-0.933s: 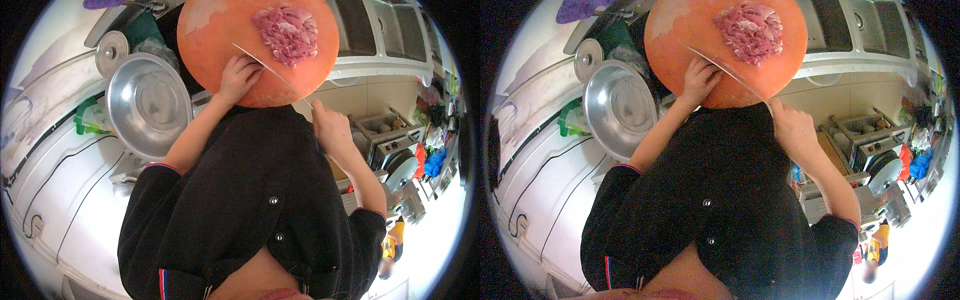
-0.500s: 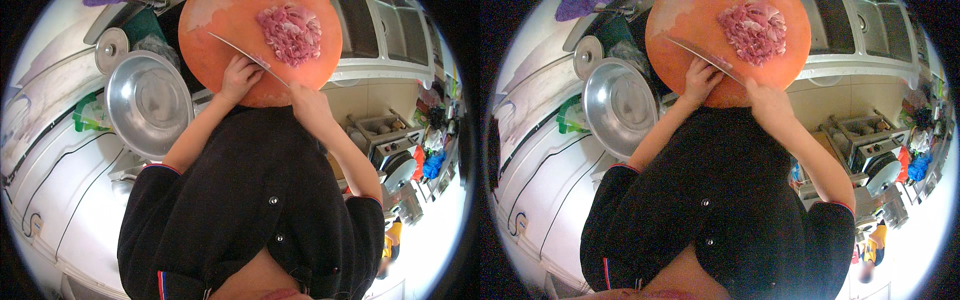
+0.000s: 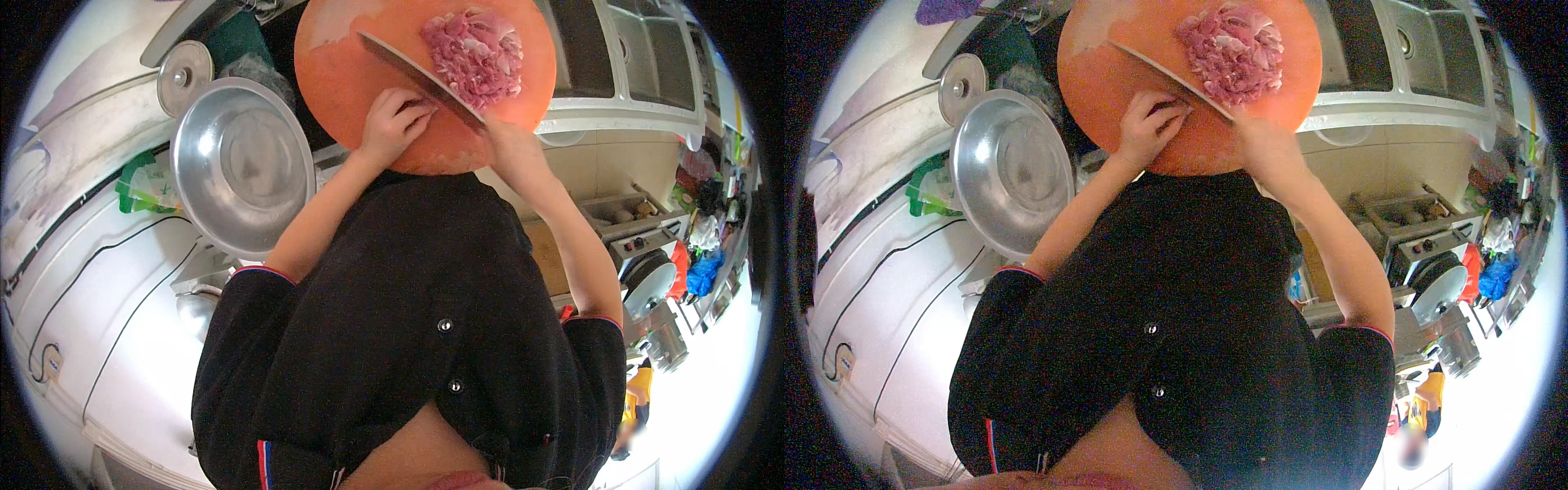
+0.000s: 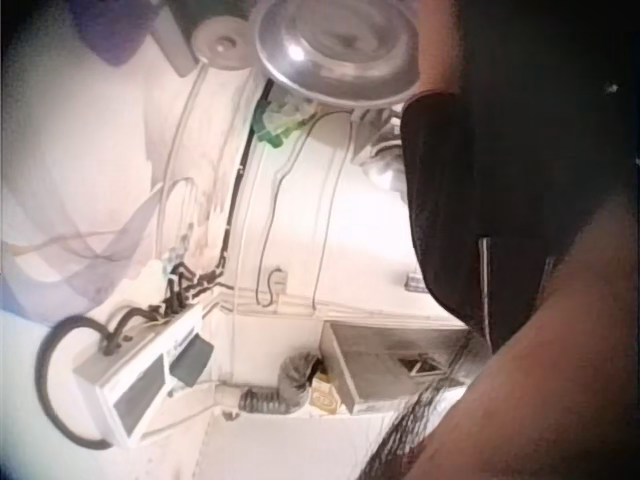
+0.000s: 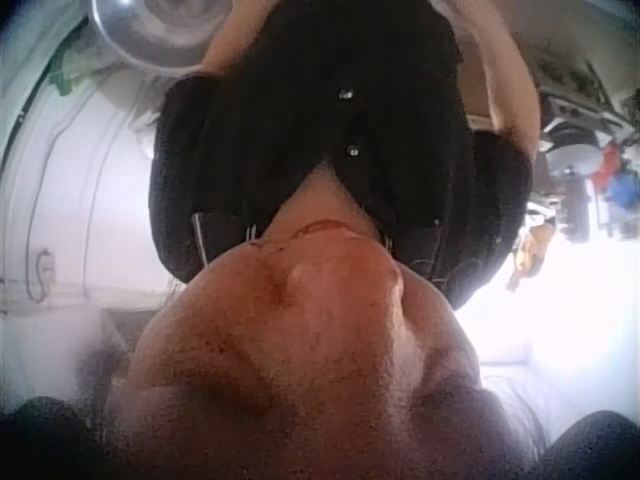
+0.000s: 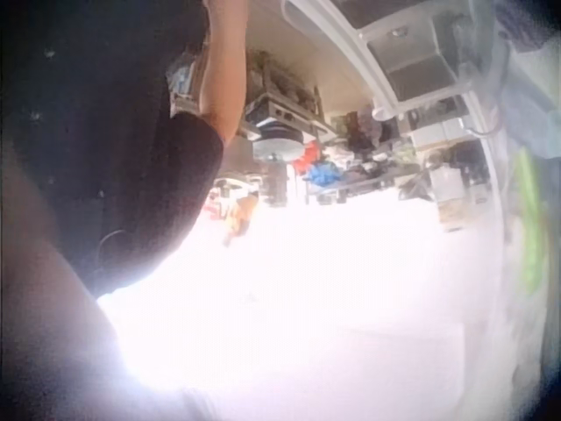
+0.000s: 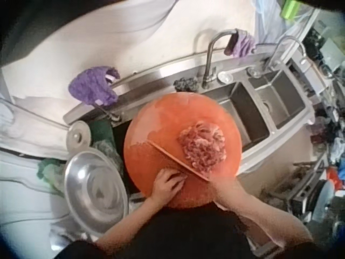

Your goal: The person uses a cleaver to repeatedly chop raw meat on an orange cutting board. The person holds the meat with the left hand and slices it into smaller pieces with the right hand, accumulating a pile of minced meat on the board.

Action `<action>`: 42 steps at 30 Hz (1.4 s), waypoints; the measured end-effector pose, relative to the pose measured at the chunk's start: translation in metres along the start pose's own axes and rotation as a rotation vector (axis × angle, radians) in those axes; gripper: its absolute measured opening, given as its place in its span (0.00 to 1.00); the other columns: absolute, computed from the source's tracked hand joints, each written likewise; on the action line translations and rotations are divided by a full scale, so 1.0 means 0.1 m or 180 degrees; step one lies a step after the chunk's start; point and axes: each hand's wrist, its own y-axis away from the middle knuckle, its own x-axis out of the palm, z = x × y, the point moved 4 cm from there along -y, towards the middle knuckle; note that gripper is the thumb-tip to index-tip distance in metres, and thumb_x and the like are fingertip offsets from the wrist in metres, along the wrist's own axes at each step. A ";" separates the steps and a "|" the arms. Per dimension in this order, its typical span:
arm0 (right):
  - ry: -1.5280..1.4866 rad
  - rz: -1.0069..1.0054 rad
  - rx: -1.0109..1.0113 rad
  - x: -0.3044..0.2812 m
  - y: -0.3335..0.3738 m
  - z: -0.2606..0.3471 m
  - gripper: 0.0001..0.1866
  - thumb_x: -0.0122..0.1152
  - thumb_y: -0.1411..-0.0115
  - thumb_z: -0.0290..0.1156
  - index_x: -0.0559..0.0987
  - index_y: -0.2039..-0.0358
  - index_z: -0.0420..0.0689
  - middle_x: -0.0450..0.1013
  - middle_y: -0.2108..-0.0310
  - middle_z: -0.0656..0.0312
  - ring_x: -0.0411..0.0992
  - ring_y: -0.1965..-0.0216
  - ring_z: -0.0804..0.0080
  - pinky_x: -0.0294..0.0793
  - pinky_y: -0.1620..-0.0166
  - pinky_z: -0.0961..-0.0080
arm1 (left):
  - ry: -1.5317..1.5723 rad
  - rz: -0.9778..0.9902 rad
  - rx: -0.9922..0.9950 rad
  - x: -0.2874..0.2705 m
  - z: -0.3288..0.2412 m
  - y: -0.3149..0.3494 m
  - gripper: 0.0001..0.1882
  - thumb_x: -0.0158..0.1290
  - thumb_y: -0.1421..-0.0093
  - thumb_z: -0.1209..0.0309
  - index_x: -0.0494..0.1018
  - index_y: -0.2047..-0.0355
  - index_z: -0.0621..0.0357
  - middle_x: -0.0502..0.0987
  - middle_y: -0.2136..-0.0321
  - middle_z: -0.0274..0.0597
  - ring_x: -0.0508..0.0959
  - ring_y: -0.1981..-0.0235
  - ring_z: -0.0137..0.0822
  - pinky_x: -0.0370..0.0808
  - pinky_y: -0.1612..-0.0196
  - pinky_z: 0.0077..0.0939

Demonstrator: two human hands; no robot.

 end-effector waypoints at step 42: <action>0.0059 0.0157 0.0564 -0.09 0.16 -0.34 0.07 0.49 0.39 0.26 0.67 0.61 0.41 0.73 0.74 0.42 0.72 0.69 0.42 0.69 0.68 0.50 | 0.0054 -0.0180 0.0031 -0.03 0.01 0.02 0.08 0.62 0.56 0.75 0.77 0.72 0.55 0.74 0.70 0.39 0.74 0.66 0.43 0.72 0.62 0.35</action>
